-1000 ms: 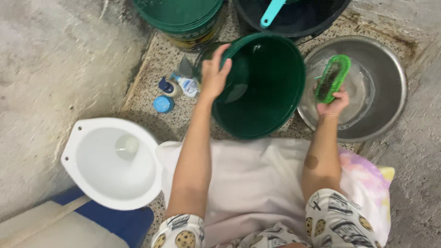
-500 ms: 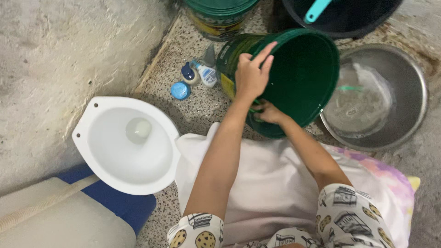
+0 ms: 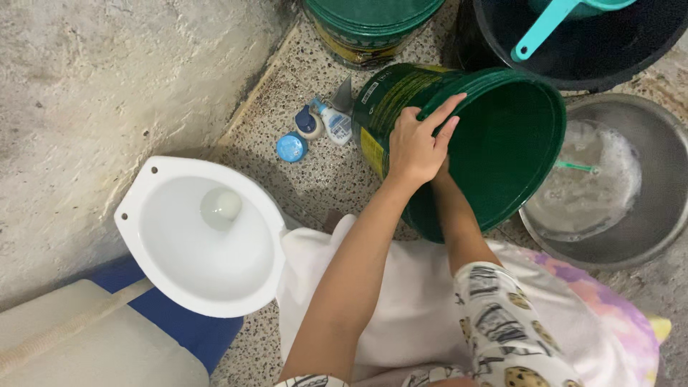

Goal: The person scrubs the inside of a green bucket with a green scrubber, then pours out the water. They continue to scrub the bucket's exterior and lid using a toothbrush, rinsing the brush in a metal basin nearby.

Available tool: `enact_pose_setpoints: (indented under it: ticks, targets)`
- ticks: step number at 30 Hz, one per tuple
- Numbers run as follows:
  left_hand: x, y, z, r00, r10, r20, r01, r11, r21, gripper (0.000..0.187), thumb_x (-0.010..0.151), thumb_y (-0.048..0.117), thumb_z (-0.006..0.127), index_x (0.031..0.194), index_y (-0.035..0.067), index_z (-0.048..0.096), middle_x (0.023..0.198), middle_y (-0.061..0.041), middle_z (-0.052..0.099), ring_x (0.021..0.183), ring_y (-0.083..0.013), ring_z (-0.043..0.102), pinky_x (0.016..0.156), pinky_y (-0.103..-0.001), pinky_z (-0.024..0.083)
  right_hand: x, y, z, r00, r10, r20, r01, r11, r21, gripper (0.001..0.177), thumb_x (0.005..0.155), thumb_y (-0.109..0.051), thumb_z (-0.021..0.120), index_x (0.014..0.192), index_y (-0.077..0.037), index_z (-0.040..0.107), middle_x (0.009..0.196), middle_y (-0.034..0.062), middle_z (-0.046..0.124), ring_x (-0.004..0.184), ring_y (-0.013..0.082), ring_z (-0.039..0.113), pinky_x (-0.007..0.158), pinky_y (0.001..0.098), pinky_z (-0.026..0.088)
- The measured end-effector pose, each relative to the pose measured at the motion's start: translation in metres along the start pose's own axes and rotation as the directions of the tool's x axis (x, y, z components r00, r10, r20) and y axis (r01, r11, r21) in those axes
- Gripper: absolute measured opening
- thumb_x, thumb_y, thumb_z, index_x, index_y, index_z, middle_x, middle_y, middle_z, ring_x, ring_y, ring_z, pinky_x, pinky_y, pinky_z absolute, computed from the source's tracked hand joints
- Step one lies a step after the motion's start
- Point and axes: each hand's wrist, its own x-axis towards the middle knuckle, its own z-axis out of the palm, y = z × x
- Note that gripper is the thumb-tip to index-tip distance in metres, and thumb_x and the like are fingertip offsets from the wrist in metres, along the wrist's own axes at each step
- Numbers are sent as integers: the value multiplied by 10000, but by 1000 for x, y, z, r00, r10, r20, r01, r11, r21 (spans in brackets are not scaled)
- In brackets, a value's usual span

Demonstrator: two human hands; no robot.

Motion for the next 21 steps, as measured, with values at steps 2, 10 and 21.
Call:
enact_pose_setpoints:
  ticks: [2,10,21]
  targets:
    - [0,2,-1,999,-25,26,26,1000,-12,391,1049,454,562,1440,455,566,1153,-304,621,1064,-446,634,898,-495,539,-2,-17,11,993,-97,-71,111,970,217,421,935,-382,661,1317,-216,723,1380,37,664,1352,261,596,1174,390,489]
    - [-3,-2,-13,997,-76,31,79,986,-147,355,1039,427,568,1392,441,604,1058,-224,654,978,-389,658,879,-463,553,-75,-21,20,974,-214,-70,223,879,421,432,917,-404,698,1295,-196,731,1313,59,705,1234,233,678,1117,385,539]
    - [-8,-16,-12,995,-20,-99,10,995,-99,376,1057,418,579,1432,441,572,1103,-270,612,1079,-448,616,930,-476,528,-63,-46,12,999,10,-46,2,968,252,526,920,-425,690,1373,-161,650,1332,186,650,1207,375,632,1015,496,494]
